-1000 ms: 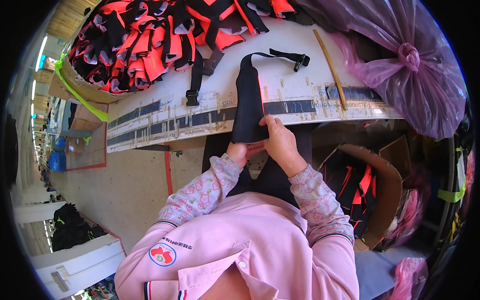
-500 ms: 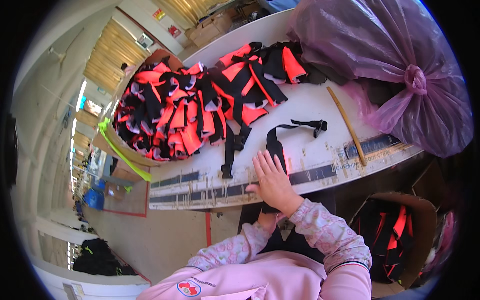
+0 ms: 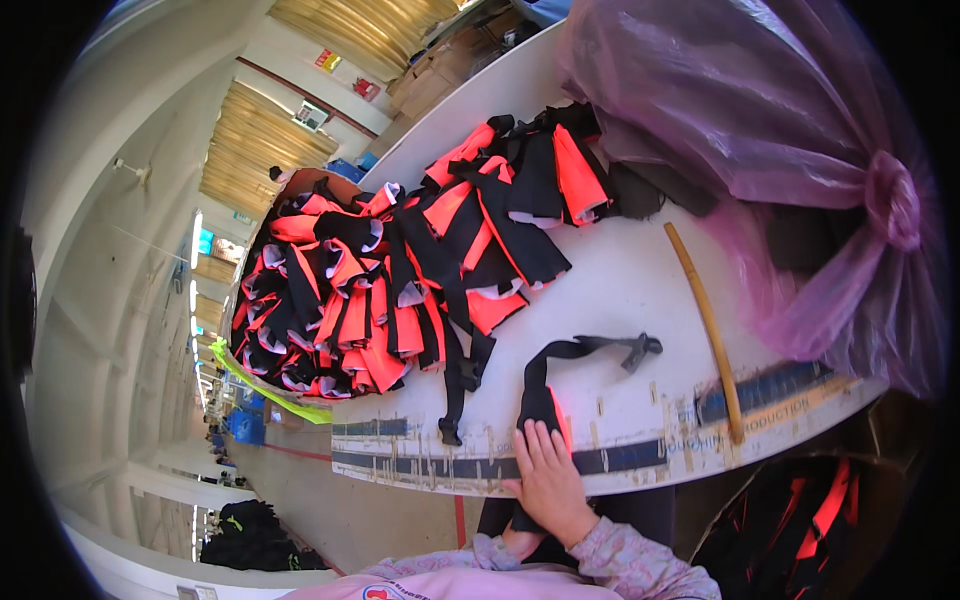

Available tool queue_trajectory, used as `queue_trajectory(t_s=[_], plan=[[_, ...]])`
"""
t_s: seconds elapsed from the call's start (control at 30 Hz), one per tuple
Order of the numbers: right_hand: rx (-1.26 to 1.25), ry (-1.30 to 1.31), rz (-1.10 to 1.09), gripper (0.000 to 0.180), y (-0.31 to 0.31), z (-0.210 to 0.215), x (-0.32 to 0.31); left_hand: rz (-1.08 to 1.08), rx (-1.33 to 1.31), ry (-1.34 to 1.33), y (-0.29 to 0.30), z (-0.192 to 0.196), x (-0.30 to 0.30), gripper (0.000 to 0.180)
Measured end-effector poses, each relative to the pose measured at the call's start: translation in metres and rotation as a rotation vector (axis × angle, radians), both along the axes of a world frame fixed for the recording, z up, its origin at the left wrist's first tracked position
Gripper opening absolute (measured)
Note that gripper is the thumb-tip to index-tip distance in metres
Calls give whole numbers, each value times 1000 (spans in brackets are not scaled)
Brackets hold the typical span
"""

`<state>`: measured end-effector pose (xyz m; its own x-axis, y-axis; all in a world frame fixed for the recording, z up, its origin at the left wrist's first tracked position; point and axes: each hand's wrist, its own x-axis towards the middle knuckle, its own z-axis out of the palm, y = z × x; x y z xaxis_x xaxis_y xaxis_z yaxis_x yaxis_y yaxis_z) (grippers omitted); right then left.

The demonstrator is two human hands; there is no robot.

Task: Assembling or inspecting components of safety vests/life jackets at a manufacturing bench.

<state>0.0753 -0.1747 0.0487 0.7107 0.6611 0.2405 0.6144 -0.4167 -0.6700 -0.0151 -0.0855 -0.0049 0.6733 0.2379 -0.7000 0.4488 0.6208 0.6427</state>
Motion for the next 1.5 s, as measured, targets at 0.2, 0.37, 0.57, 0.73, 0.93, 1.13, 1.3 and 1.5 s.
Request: queue_trajectory(t_s=[0.2, 0.37, 0.57, 0.73, 0.93, 1.13, 1.3, 1.5], plan=[[28, 87, 56, 73, -8, -2, 11, 18, 75, -6, 0, -12, 60, 52], [42, 143, 110, 72, -8, -8, 19, 36, 135, -8, 13, -19, 96, 52], [57, 172, 168, 69, -8, -11, 25, 33, 196, -31, 30, -21, 129, 51], [68, 155, 156, 69, -9, -10, 22, 17, 239, -67, 41, -10, 144, 51], [40, 117, 92, 68, -10, -5, 9, -11, 258, -122, 47, 14, 140, 51], [14, 46, 33, 72, -2, -3, 5, -43, 155, -61, 24, 26, 63, 50], [-41, -101, -35, 69, 11, -4, -2, -70, 20, 3, -6, 28, -18, 50], [-158, -223, -66, 68, 20, -14, -6, -141, -163, -143, -7, 32, -19, 44]])
